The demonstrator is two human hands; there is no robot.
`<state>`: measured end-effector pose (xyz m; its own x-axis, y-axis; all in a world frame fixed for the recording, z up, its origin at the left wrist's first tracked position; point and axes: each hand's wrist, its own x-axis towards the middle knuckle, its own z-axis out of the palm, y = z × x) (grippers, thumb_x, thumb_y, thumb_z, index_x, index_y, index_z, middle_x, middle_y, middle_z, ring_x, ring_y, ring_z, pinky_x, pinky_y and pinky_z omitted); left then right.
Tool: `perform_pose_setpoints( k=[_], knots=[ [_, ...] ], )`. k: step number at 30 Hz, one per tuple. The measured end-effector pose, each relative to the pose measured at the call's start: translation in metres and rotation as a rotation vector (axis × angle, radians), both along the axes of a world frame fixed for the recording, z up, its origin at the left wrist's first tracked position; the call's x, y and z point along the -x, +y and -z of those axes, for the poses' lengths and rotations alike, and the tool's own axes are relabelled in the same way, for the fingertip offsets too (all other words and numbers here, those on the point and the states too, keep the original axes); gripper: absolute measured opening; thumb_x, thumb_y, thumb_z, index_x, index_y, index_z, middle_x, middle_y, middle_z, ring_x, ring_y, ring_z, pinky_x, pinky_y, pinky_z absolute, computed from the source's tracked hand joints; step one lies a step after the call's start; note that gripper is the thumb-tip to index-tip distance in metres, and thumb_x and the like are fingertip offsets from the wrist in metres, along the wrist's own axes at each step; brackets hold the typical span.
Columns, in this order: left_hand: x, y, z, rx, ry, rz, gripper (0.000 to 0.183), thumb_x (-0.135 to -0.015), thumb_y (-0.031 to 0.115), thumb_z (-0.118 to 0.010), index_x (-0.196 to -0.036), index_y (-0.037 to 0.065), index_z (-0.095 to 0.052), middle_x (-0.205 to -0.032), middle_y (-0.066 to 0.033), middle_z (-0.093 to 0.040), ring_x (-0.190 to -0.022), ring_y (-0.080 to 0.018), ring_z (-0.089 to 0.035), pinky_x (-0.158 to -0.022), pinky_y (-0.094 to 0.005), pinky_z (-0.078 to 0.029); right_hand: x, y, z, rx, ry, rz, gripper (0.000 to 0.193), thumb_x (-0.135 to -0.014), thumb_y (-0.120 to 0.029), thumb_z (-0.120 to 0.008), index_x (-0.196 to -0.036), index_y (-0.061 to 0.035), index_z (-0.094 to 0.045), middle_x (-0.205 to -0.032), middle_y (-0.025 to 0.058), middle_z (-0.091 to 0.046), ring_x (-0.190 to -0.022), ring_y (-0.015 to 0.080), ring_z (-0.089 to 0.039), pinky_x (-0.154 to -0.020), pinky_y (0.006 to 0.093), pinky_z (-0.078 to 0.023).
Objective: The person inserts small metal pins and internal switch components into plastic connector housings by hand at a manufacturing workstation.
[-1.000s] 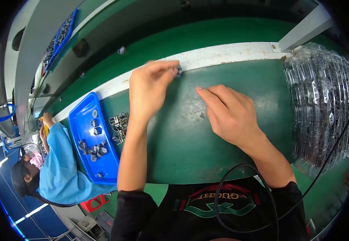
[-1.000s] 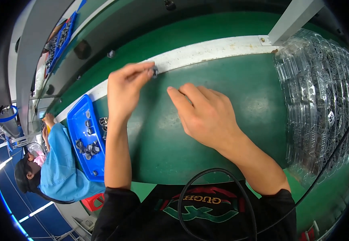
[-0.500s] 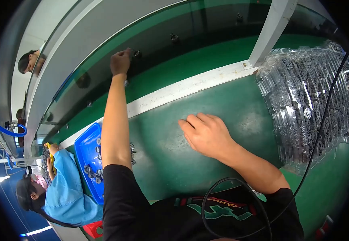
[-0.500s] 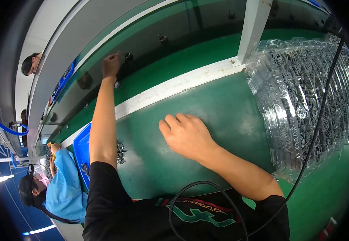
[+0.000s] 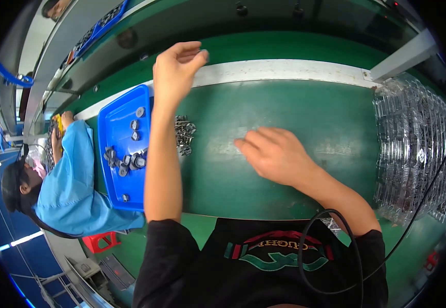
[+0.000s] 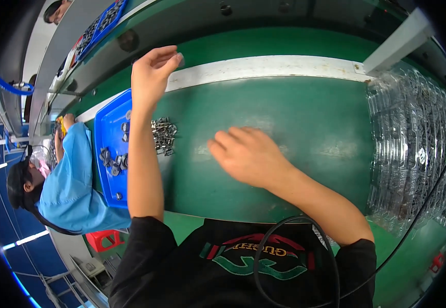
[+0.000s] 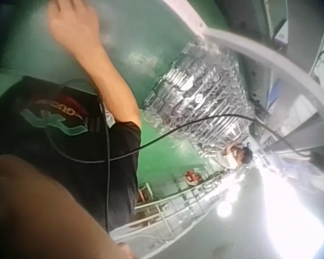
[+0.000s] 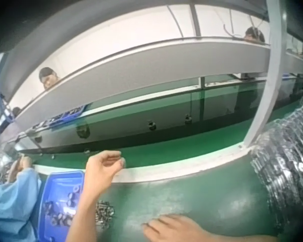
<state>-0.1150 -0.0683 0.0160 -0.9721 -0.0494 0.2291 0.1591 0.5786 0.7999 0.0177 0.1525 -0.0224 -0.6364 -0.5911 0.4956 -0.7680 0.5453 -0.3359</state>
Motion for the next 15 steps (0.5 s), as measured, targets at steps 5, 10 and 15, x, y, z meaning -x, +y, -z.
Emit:
perform_pose_setpoints(
  k=[5, 10, 15],
  knots=[
    [-0.097, 0.045, -0.045, -0.649, -0.043, 0.072, 0.024, -0.087, 0.007, -0.072, -0.109, -0.003, -0.07, -0.094, -0.0107, -0.072, -0.086, -0.0143, -0.068, -0.075, -0.0259, -0.055, 0.003, -0.076, 0.007, -0.067, -0.146, -0.05, 0.006, -0.078, -0.011, -0.061, -0.082, -0.007, -0.062, -0.084, 0.0063, -0.057, -0.078, 0.0227, -0.064, -0.061, 0.035, -0.054],
    [-0.138, 0.073, -0.049, -0.892, -0.017, 0.412, 0.038, -0.081, -0.008, -0.073, -0.118, -0.004, -0.065, -0.108, -0.0104, -0.067, -0.097, -0.0134, -0.064, -0.079, -0.0266, -0.056, 0.016, -0.085, 0.008, 0.216, -0.268, -0.11, 0.009, -0.08, -0.002, -0.061, -0.088, -0.0053, -0.065, -0.091, 0.0094, -0.06, -0.076, 0.0237, -0.065, -0.064, 0.0328, -0.054],
    [-0.132, 0.057, -0.027, -0.901, -0.013, 0.274, 0.038, -0.08, -0.012, -0.071, -0.116, -0.005, -0.063, -0.114, -0.0118, -0.063, -0.094, -0.0139, -0.065, -0.079, -0.0259, -0.055, 0.029, -0.062, 0.018, 0.537, -0.464, -0.207, 0.012, -0.083, 0.002, -0.06, -0.092, -0.0037, -0.066, -0.097, 0.0101, -0.062, -0.076, 0.0229, -0.066, -0.066, 0.0313, -0.055]
  ],
)
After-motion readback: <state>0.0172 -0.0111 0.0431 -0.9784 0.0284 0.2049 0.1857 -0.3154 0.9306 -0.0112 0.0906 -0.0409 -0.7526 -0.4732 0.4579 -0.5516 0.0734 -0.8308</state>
